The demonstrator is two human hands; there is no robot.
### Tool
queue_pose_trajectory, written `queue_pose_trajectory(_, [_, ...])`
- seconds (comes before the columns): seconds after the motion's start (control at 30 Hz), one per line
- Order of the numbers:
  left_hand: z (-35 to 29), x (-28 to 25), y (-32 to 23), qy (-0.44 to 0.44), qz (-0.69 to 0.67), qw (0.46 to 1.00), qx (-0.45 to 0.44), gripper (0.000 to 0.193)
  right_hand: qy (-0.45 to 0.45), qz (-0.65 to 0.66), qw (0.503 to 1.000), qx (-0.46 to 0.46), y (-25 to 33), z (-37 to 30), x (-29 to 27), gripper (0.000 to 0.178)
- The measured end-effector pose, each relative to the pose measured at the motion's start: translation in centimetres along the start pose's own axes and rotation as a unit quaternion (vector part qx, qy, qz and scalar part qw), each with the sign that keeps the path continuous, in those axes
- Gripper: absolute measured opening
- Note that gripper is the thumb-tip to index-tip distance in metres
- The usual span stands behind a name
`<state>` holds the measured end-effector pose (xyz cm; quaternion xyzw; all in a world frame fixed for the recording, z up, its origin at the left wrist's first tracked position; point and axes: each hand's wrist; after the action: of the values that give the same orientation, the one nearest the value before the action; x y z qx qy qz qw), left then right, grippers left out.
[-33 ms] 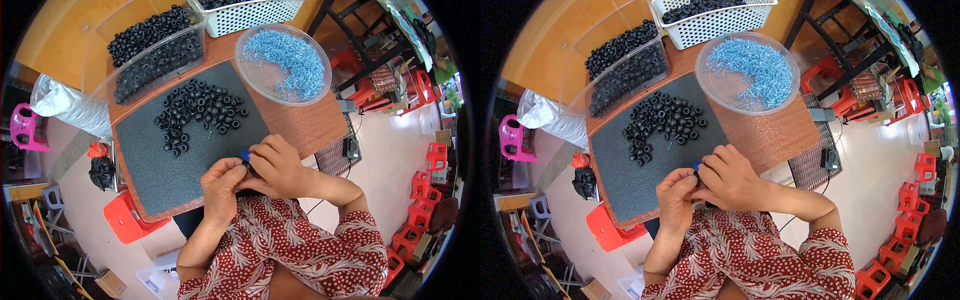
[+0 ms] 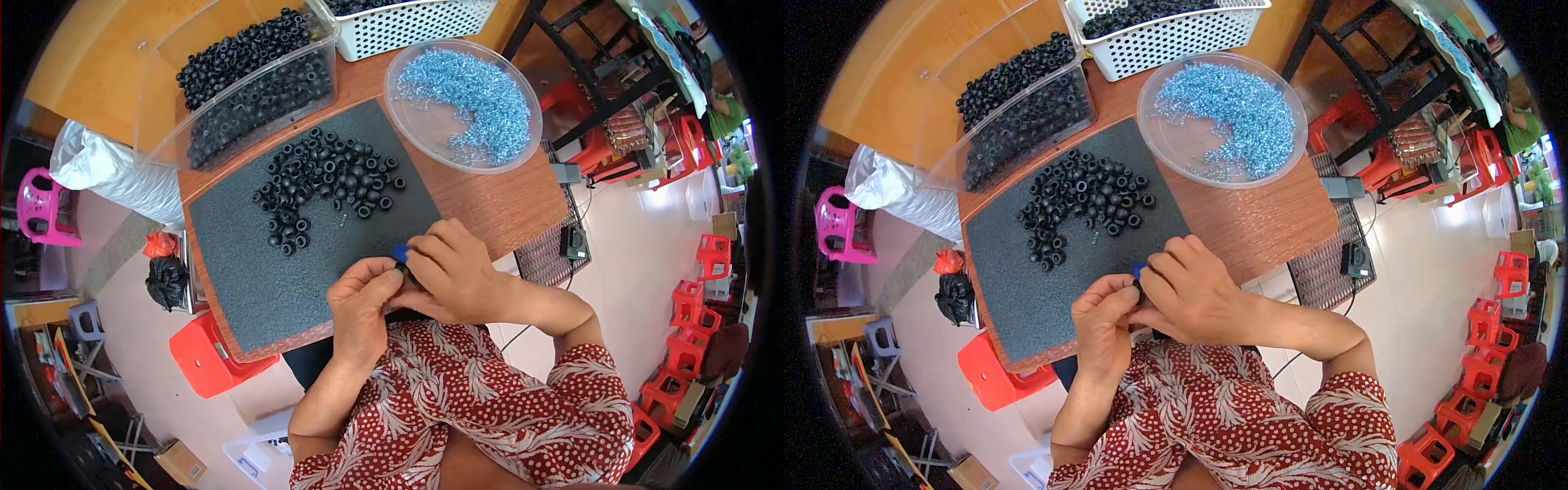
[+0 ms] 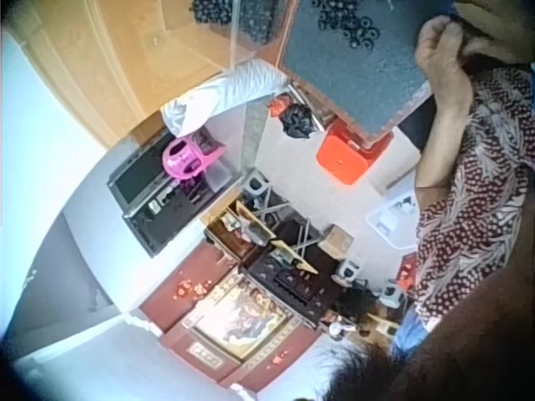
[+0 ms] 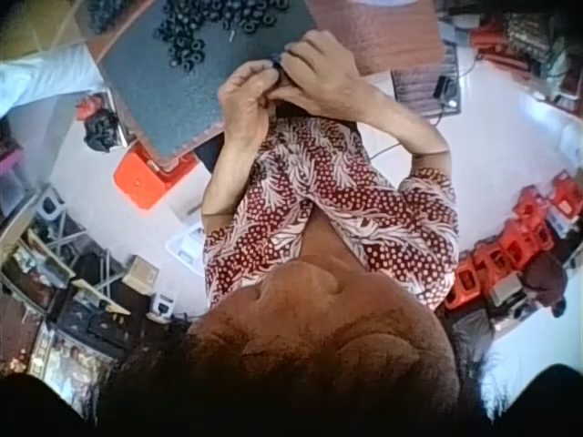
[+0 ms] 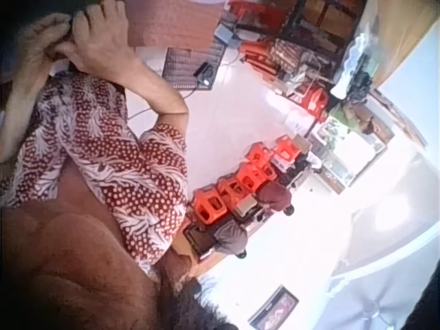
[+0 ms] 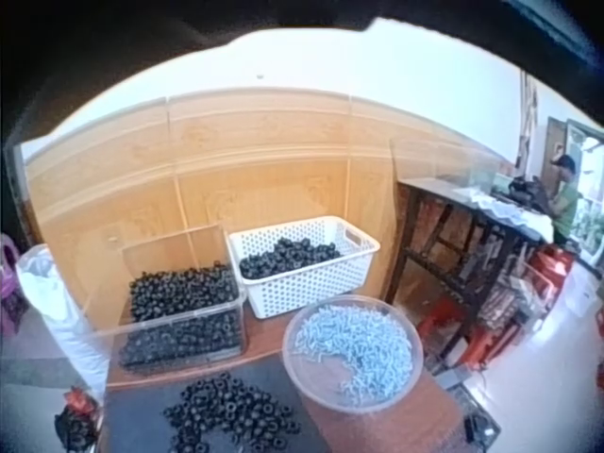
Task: The person attaches small blue crystals to black plastic beads by picking the crystals from a dish and pressing them into the beads by hand.
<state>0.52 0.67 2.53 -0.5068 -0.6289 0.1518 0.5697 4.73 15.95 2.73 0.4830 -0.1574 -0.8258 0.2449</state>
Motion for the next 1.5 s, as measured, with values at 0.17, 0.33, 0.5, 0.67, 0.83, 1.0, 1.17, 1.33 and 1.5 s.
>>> queue_pose_trajectory(0.17, [-0.1, 0.4, -0.3, 0.011, 0.045, 0.999, 0.001, 0.009, 0.038, -0.093, 0.994, -0.047, -0.1, 0.3, 0.4, 0.027])
queue_pose_trajectory(0.33, [-0.1, 0.0, -0.1, 0.029, 0.048, 0.998, 0.005, 0.009, 0.057, -0.138, 0.983, -0.104, -0.5, 0.7, 0.1, 0.026])
queue_pose_trajectory(0.5, [-0.4, -0.1, -0.6, 0.055, 0.061, 0.997, -0.008, 0.011, 0.049, -0.095, 0.985, -0.133, -1.0, 0.9, 0.1, 0.034])
queue_pose_trajectory(0.67, [-0.7, -0.1, -1.2, 0.06, 0.024, 0.997, -0.04, 0.018, 0.019, -0.057, 0.99, -0.129, -1.2, 1.1, 0.1, 0.038])
queue_pose_trajectory(0.83, [-1.1, -1.4, -0.2, 0.147, 0.051, 0.987, -0.024, 0.026, 0.041, -0.049, 0.987, -0.147, -1.5, 0.6, 0.1, 0.04])
queue_pose_trajectory(1.0, [-1.4, -1.5, 0.5, 0.145, 0.111, 0.983, 0.022, 0.031, 0.073, -0.05, 0.984, -0.154, -1.4, 0.6, -0.1, 0.034])
queue_pose_trajectory(1.17, [-1.4, -1.2, 0.4, 0.158, 0.122, 0.98, 0.011, 0.029, 0.078, -0.044, 0.981, -0.169, -1.4, 0.5, -0.1, 0.035])
queue_pose_trajectory(1.33, [-0.9, -0.9, -0.2, 0.171, 0.112, 0.979, -0.005, 0.027, 0.073, -0.067, 0.98, -0.174, -1.5, 0.6, 0.0, 0.036])
queue_pose_trajectory(1.5, [-0.8, -1.1, 0.2, 0.133, 0.112, 0.984, 0.03, 0.024, 0.063, -0.079, 0.985, -0.138, -1.2, 0.5, 0.1, 0.032])
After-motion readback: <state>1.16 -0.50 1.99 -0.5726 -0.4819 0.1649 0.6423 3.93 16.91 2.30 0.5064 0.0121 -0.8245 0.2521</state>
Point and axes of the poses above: each hand's wrist, its own z-axis towards the middle knuckle, its own x-axis out of the palm, y = z × x, and after that the axes turned 15 degrees about x, right-handed
